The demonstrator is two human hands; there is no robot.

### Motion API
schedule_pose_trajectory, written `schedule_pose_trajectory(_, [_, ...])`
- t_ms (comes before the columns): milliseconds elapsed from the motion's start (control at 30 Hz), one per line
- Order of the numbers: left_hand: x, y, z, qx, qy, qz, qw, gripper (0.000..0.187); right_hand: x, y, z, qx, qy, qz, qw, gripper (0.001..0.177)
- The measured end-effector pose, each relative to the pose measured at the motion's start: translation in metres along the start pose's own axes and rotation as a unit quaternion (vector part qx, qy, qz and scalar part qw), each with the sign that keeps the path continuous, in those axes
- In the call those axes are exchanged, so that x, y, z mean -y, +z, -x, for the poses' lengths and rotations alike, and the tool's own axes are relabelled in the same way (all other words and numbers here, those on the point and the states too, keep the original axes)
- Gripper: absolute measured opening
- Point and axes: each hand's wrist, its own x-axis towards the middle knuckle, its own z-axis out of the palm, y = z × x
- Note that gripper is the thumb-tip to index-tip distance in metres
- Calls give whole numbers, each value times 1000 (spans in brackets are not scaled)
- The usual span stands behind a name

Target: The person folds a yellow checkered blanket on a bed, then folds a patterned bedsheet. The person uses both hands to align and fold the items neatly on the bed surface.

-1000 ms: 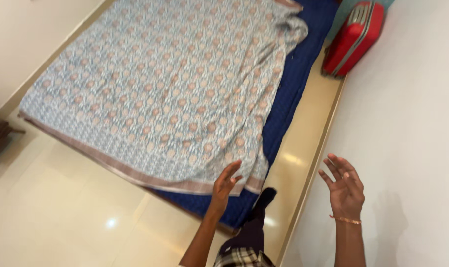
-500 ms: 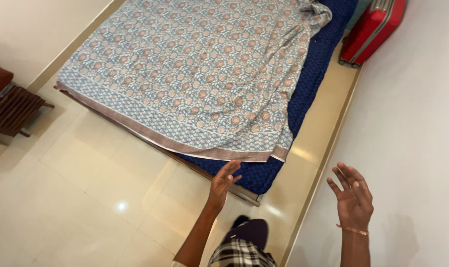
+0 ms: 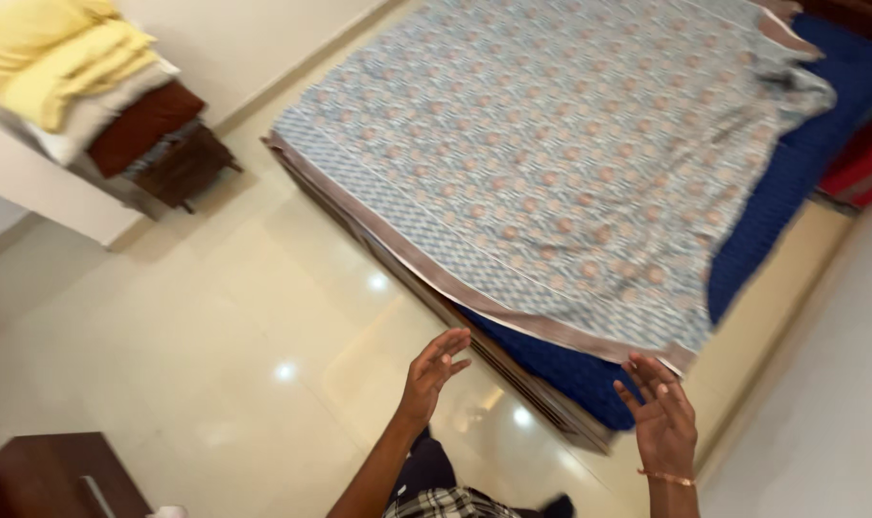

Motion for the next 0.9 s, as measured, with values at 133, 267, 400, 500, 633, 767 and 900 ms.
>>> schedule_pose_trajectory(133, [-50, -86, -8, -34, 12, -5, 999, 55, -69, 84, -30, 28, 28, -10, 999, 48])
schedule_pose_trajectory(267, [-93, -150, -19, -74, 27, -6, 997, 54, -122, 160, -61, 39, 64, -37, 996, 47])
schedule_pose_trajectory(400, [-127, -201, -44, -115, 39, -1, 993, 53, -168, 224, -112, 61, 103, -38, 992, 48])
schedule_pose_trajectory(500, [-134, -242, -69, -138, 40, 19, 989, 52, -205, 262, -156, 78, 131, -35, 988, 49])
schedule_pose_trajectory(633, [-127, -310, -121, -152, 13, 48, 987, 53, -266, 306, -219, 85, 161, -42, 982, 48])
schedule_pose_trajectory(767, [-123, -386, -188, -174, -33, 57, 983, 53, -335, 355, -274, 56, 213, -43, 975, 45])
schedule_pose_trajectory(900, [-121, -450, -254, -220, -91, 54, 970, 51, -401, 395, -322, 48, 262, -56, 962, 43])
